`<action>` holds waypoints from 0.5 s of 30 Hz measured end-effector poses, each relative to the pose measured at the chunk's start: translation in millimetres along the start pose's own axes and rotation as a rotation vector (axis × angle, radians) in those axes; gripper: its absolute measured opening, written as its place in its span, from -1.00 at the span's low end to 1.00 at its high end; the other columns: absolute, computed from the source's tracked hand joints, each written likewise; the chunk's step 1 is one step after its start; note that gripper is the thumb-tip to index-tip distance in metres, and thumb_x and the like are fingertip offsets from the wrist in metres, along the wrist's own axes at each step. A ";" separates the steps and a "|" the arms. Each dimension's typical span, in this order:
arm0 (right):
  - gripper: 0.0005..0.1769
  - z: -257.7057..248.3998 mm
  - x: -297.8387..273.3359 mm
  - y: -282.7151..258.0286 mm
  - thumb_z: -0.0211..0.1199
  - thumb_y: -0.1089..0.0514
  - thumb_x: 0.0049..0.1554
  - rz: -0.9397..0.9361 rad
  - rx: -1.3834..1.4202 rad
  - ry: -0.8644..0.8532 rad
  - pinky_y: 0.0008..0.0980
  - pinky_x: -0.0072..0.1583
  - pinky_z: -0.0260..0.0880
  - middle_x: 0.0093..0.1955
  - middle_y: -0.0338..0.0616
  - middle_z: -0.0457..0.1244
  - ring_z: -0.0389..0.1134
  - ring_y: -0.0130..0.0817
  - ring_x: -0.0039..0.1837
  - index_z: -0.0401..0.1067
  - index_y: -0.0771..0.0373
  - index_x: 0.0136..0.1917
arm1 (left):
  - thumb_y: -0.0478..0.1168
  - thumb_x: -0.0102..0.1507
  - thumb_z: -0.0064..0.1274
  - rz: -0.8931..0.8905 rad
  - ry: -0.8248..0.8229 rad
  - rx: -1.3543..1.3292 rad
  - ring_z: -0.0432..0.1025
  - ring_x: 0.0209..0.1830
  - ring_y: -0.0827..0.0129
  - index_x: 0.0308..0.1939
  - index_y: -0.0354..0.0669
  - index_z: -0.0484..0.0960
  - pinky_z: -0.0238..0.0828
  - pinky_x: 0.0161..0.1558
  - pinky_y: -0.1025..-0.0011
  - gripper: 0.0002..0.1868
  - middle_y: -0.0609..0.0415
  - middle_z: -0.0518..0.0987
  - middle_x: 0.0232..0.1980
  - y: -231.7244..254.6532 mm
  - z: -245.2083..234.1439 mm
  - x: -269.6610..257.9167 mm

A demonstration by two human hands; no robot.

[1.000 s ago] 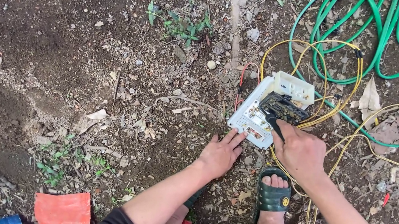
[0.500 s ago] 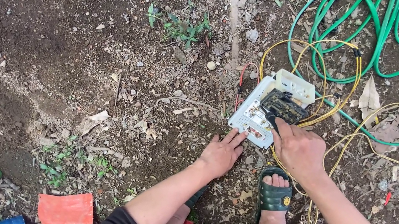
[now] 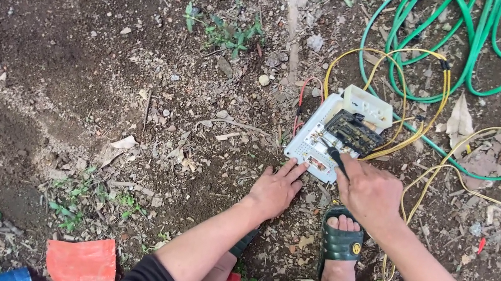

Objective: Repairing or disassembling an electrical switch box using a screwdriver while sitting on the ground.

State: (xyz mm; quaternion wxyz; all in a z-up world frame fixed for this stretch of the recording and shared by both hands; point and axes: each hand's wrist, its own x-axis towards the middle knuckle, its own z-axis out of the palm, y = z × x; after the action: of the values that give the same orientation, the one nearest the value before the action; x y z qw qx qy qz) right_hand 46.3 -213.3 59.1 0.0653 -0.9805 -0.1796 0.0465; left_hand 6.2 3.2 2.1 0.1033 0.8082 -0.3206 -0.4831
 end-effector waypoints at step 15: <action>-0.72 -25.4 -14.9 -6.2 0.30 0.07 0.12 0.089 0.167 -0.160 -0.38 -0.30 0.36 -0.25 -0.23 0.41 0.41 -0.29 -0.34 0.52 0.18 0.10 | -0.01 0.27 0.05 0.061 0.273 -0.542 0.65 -0.41 0.48 -0.20 0.06 0.78 0.62 -0.34 0.52 -0.77 0.22 0.78 -0.21 -51.6 -205.9 -208.6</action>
State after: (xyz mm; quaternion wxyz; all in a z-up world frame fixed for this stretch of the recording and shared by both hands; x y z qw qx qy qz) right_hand 33.1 -215.7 86.0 0.1298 -0.9718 -0.1360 0.1422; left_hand 133.8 142.6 231.9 0.3717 0.7986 -0.1872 -0.4347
